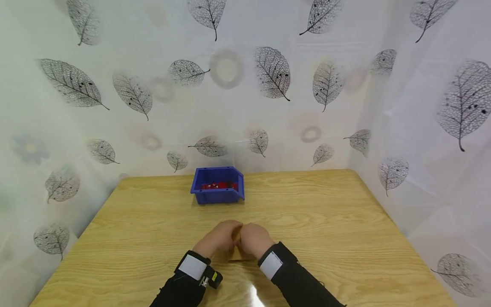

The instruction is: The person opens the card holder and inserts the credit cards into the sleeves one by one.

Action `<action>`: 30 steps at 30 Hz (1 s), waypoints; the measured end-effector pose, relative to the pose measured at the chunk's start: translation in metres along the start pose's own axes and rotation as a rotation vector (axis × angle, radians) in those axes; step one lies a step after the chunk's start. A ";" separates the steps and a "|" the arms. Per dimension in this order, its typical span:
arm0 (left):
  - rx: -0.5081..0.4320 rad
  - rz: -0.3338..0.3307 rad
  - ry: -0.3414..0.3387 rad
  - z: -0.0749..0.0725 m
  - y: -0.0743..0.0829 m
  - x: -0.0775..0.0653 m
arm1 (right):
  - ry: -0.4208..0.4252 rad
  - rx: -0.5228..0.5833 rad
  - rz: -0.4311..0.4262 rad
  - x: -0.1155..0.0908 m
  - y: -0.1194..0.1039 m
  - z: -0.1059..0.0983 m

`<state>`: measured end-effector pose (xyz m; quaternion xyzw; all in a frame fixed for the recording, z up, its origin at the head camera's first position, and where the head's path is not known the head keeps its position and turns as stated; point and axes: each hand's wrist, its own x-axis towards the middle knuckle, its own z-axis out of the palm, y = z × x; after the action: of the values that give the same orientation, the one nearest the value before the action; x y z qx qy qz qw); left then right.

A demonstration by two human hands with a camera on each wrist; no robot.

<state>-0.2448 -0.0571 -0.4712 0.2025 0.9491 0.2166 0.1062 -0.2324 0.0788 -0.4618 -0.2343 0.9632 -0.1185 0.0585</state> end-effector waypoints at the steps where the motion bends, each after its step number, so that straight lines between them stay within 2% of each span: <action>1: 0.003 0.011 -0.006 0.001 0.000 -0.001 | -0.002 -0.008 0.003 0.001 0.000 0.001; 3: 0.004 0.031 -0.005 0.004 0.002 -0.003 | -0.008 -0.015 0.005 0.001 0.000 0.002; 5: 0.013 0.018 0.015 0.007 0.005 -0.006 | -0.008 -0.024 -0.006 0.001 0.000 0.003; 12: 0.089 -0.093 0.260 0.022 0.021 -0.017 | 0.041 -0.146 -0.100 -0.002 0.002 0.006; 17: 0.152 -0.120 0.334 0.029 0.028 -0.018 | 0.045 -0.143 -0.094 -0.003 0.005 0.007; 22: 0.165 -0.124 0.353 0.030 0.031 -0.018 | 0.052 -0.119 -0.086 -0.003 0.006 0.006; 30: 0.156 -0.138 0.341 0.029 0.033 -0.017 | 0.076 -0.096 -0.118 -0.004 0.010 0.008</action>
<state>-0.2098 -0.0265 -0.4798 0.1051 0.9789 0.1659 -0.0574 -0.2321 0.0878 -0.4723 -0.2886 0.9537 -0.0843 0.0032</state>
